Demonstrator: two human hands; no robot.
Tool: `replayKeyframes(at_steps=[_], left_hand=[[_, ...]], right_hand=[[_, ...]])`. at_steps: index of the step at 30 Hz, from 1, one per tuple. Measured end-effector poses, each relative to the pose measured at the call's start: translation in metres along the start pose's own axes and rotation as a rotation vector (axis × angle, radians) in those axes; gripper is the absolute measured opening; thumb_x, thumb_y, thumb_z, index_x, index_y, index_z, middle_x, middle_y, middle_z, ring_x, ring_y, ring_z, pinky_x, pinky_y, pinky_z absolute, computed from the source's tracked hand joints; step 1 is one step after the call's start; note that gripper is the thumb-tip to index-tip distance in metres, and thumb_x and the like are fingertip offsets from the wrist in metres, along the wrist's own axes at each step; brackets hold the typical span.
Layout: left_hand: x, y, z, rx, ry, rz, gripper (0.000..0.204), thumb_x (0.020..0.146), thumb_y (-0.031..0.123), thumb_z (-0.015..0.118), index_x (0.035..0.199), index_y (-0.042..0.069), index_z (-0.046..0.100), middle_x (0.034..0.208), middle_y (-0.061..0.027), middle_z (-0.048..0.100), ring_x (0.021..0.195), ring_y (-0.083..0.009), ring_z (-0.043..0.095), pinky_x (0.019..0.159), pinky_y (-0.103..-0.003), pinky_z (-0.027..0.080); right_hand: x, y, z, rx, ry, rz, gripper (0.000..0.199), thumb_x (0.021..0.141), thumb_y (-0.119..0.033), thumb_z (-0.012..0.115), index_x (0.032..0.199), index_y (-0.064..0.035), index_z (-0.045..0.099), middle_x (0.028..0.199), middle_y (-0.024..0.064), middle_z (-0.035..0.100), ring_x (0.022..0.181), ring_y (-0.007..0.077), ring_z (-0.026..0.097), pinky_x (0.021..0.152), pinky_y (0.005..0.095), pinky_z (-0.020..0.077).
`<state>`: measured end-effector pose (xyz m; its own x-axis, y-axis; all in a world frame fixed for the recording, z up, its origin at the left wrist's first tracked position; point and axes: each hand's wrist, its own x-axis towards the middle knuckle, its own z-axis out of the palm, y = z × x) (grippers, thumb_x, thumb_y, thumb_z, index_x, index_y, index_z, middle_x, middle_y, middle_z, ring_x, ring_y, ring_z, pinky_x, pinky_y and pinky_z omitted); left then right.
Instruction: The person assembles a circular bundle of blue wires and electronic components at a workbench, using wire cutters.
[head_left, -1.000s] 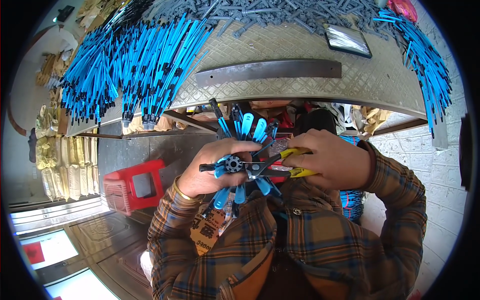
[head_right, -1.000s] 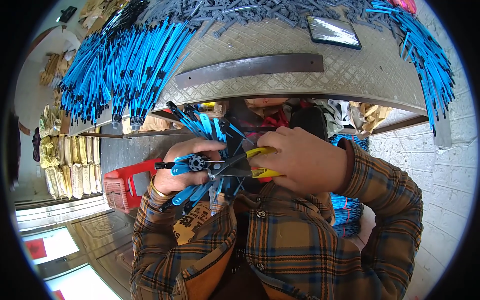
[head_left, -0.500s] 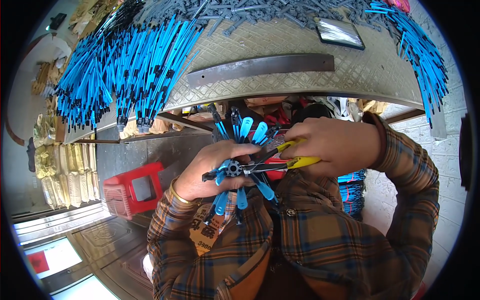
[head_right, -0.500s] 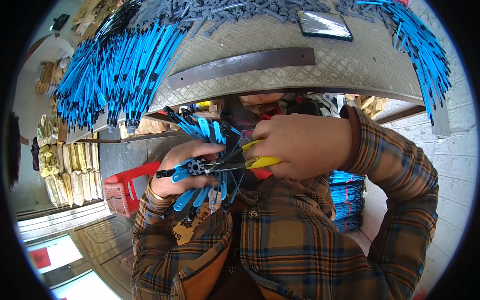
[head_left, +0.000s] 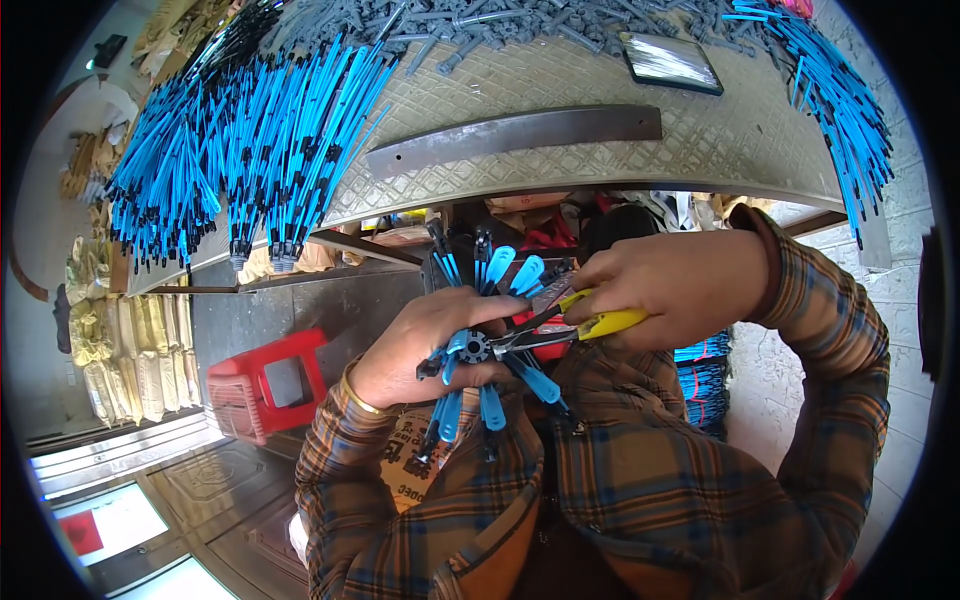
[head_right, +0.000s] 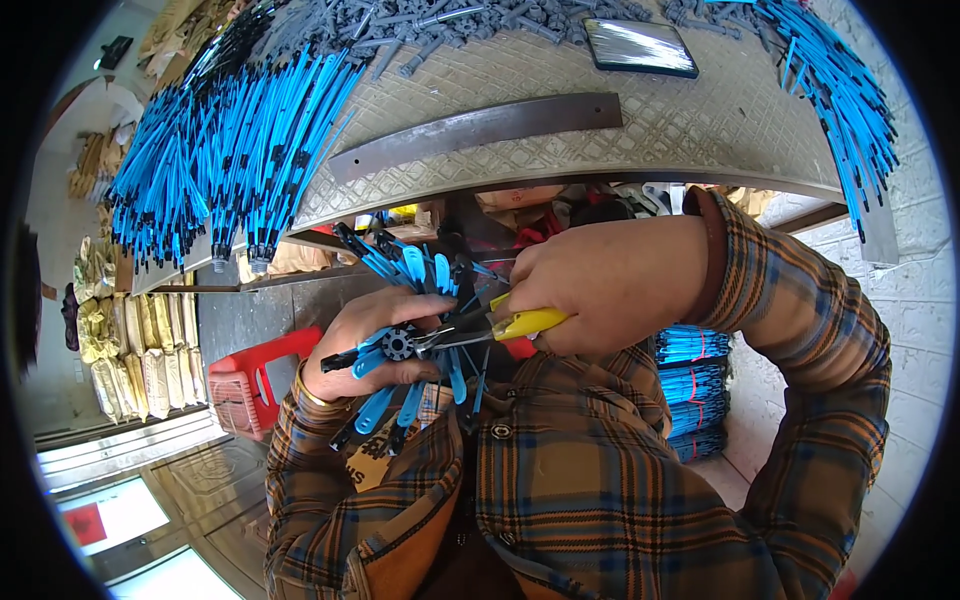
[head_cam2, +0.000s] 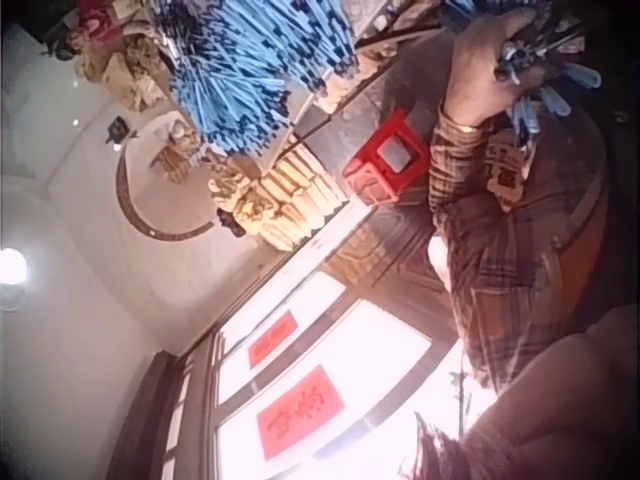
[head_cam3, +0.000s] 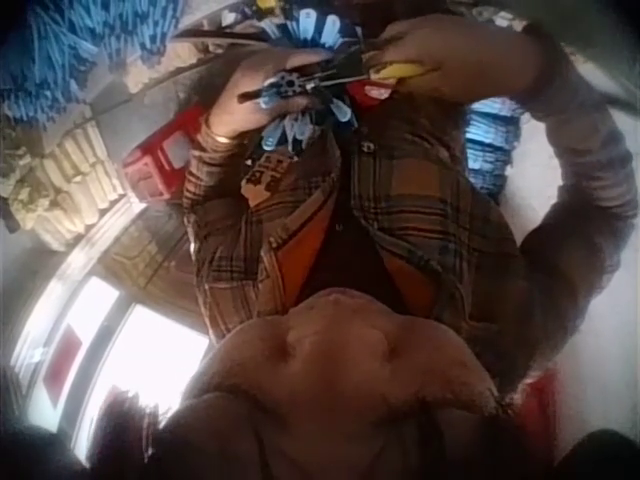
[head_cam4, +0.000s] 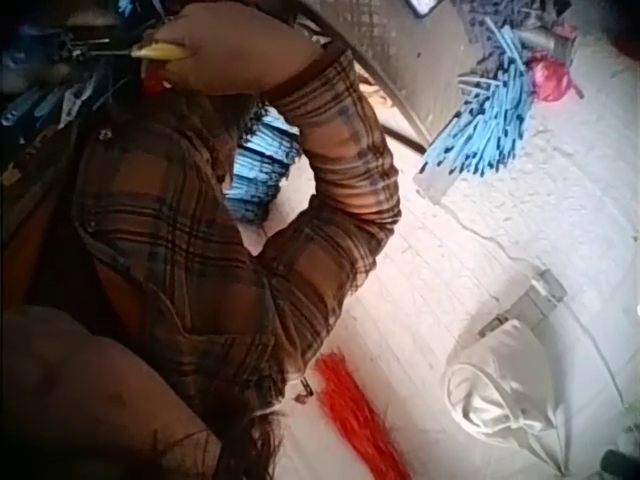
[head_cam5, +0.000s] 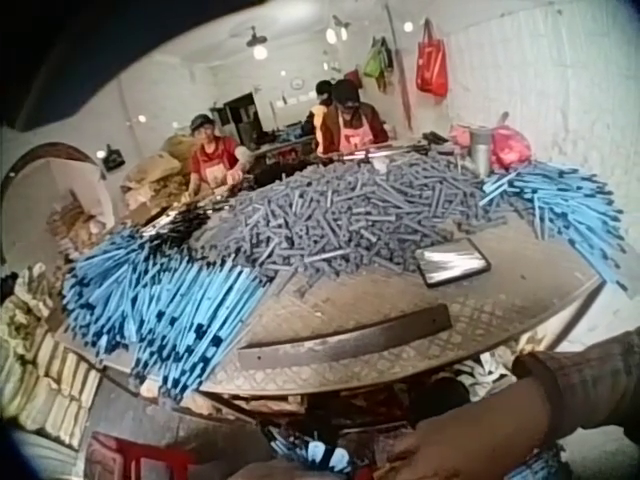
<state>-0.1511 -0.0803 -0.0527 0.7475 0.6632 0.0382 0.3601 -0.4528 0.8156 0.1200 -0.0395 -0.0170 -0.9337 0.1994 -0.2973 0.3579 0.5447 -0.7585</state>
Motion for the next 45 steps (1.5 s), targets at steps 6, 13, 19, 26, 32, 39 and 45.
replayKeyframes(at_steps=[6,13,19,26,32,39,45], left_hand=[[0.0,0.0,-0.001,-0.01,-0.001,0.007,0.064,0.058,0.016,0.078,0.117,0.006,0.057,0.086,-0.0102,0.062,0.08,-0.028,0.06,0.072,-0.036,0.047],[-0.001,-0.002,0.002,-0.019,0.053,-0.025,0.066,0.056,0.017,0.079,0.117,0.006,0.057,0.086,-0.01,0.063,0.079,-0.0279,0.061,0.072,-0.036,0.047],[0.001,0.001,0.001,0.004,0.041,-0.023,0.066,0.056,0.018,0.079,0.117,0.006,0.056,0.086,-0.0106,0.063,0.079,-0.0283,0.061,0.071,-0.036,0.047],[0.002,0.0,0.001,0.004,0.009,0.063,0.06,0.065,0.018,0.076,0.121,0.009,0.055,0.083,-0.0088,0.061,0.075,-0.028,0.059,0.069,-0.036,0.046],[0.001,0.001,0.0,0.002,-0.021,0.064,0.059,0.067,0.019,0.075,0.121,0.009,0.054,0.082,-0.0088,0.061,0.074,-0.0282,0.058,0.068,-0.036,0.045],[0.002,0.003,0.001,0.027,-0.033,0.036,0.062,0.061,0.021,0.078,0.118,0.007,0.056,0.084,-0.0101,0.062,0.076,-0.029,0.059,0.069,-0.037,0.045],[0.002,0.001,0.001,0.035,-0.03,0.066,0.058,0.065,0.019,0.076,0.118,0.009,0.056,0.082,-0.0079,0.06,0.072,-0.0277,0.057,0.067,-0.036,0.044]], right_hand=[[-0.004,0.003,0.002,0.11,0.022,-0.039,0.043,0.078,-0.013,0.058,0.12,-0.0025,0.052,0.121,0.0213,0.05,0.104,0.0372,0.051,0.09,0.0418,0.042],[-0.006,-0.003,0.0,-0.018,0.044,-0.012,0.045,0.078,-0.013,0.058,0.121,-0.004,0.052,0.12,0.0214,0.05,0.104,0.0375,0.051,0.091,0.0423,0.0406],[-0.005,0.0,0.005,-0.098,0.119,0.027,0.045,0.078,-0.014,0.059,0.121,-0.0048,0.052,0.12,0.0213,0.05,0.102,0.0378,0.051,0.089,0.043,0.041],[0.001,0.012,0.01,0.014,0.095,-0.113,0.045,0.078,-0.013,0.059,0.121,-0.0045,0.051,0.116,0.0214,0.052,0.1,0.0381,0.052,0.087,0.0427,0.0424],[0.0,0.012,0.012,0.087,0.099,-0.135,0.045,0.078,-0.012,0.059,0.122,-0.0045,0.051,0.112,0.0216,0.053,0.099,0.037,0.052,0.085,0.0421,0.0433],[-0.002,0.003,0.005,0.01,0.023,-0.027,0.04,0.079,-0.014,0.06,0.118,-0.0073,0.053,0.1,0.0178,0.054,0.093,0.0351,0.052,0.08,0.0419,0.0437],[-0.003,0.005,0.01,-0.068,0.106,-0.08,0.029,0.078,-0.015,0.061,0.105,-0.0071,0.055,0.094,0.0148,0.053,0.09,0.0333,0.051,0.077,0.0417,0.043]])
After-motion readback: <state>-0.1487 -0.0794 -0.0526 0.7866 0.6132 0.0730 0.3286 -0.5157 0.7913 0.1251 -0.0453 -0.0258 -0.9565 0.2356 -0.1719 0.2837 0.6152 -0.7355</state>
